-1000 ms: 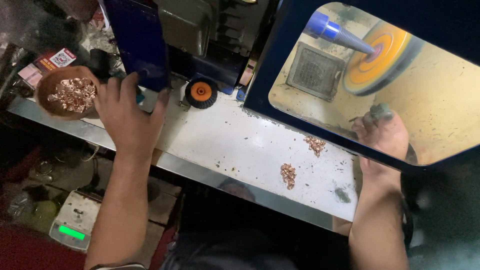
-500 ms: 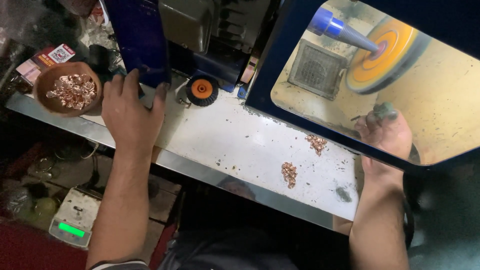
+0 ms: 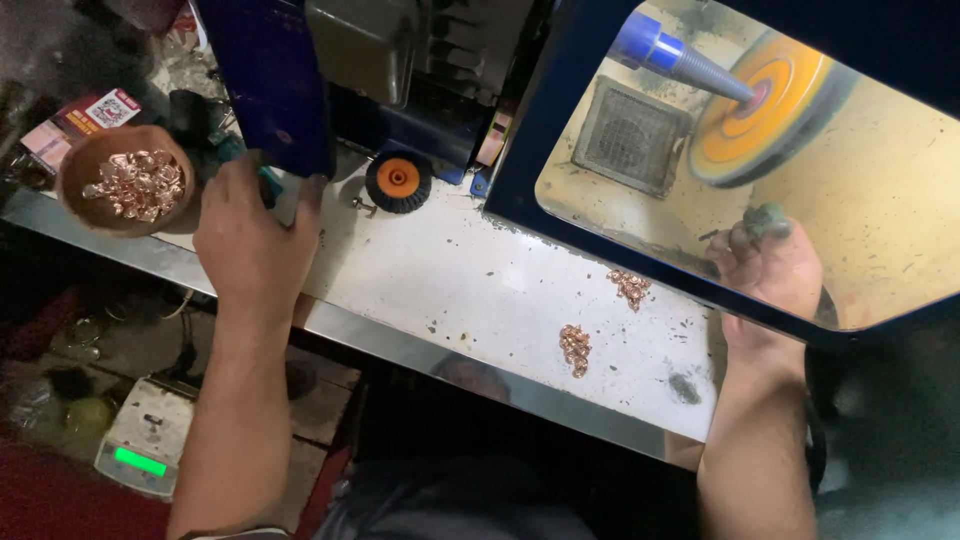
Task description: Polishing small metal rings using a motorized polishing wheel inside a protective enclosure.
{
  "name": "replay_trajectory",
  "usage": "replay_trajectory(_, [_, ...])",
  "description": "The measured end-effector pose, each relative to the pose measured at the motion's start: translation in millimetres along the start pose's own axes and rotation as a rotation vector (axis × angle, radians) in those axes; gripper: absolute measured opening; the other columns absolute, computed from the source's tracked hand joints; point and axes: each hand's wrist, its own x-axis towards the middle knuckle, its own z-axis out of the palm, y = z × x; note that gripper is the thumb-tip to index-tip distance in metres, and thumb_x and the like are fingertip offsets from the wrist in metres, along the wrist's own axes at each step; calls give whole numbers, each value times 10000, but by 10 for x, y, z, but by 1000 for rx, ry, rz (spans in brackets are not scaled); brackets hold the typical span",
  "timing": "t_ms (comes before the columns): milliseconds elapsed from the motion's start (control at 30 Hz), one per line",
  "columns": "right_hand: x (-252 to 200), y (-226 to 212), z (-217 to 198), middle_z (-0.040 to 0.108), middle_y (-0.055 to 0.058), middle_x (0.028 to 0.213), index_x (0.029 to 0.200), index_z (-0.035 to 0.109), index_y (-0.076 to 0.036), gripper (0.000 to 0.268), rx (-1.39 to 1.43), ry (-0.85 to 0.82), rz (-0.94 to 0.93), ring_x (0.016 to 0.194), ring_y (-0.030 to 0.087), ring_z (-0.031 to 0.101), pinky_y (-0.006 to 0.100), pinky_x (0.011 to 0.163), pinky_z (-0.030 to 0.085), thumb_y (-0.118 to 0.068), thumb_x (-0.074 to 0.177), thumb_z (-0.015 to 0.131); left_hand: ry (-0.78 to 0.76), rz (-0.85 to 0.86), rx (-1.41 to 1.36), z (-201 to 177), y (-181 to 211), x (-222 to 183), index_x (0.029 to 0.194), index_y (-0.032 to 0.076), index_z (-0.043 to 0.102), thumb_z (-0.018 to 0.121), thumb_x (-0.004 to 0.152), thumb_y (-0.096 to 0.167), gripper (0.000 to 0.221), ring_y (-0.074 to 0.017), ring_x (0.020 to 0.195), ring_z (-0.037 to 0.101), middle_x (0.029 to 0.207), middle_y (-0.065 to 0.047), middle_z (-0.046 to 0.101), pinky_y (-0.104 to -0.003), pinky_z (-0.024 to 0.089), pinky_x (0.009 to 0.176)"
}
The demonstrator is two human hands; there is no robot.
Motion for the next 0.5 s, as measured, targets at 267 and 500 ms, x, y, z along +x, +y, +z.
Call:
replay_trajectory(267, [34,0,16,631,-18,824,922,614,-152,137,8,22,19,755,119,682,210,718,626,-198,1047,646,-70,-45,-18,10,-35,-11,1366,-77,577,760,1037,253,501,-437,1065,649,1170,-253,695,-534,542,745])
replay_trajectory(500, [45,49,-81,637,-17,880,970,591,-152,337,-22,-96,-47,815,116,687,210,773,624,-444,928,754,-123,-117,1,36,-49,23,1398,-82,583,689,1083,291,500,-457,962,669,1131,-288,692,-558,542,660])
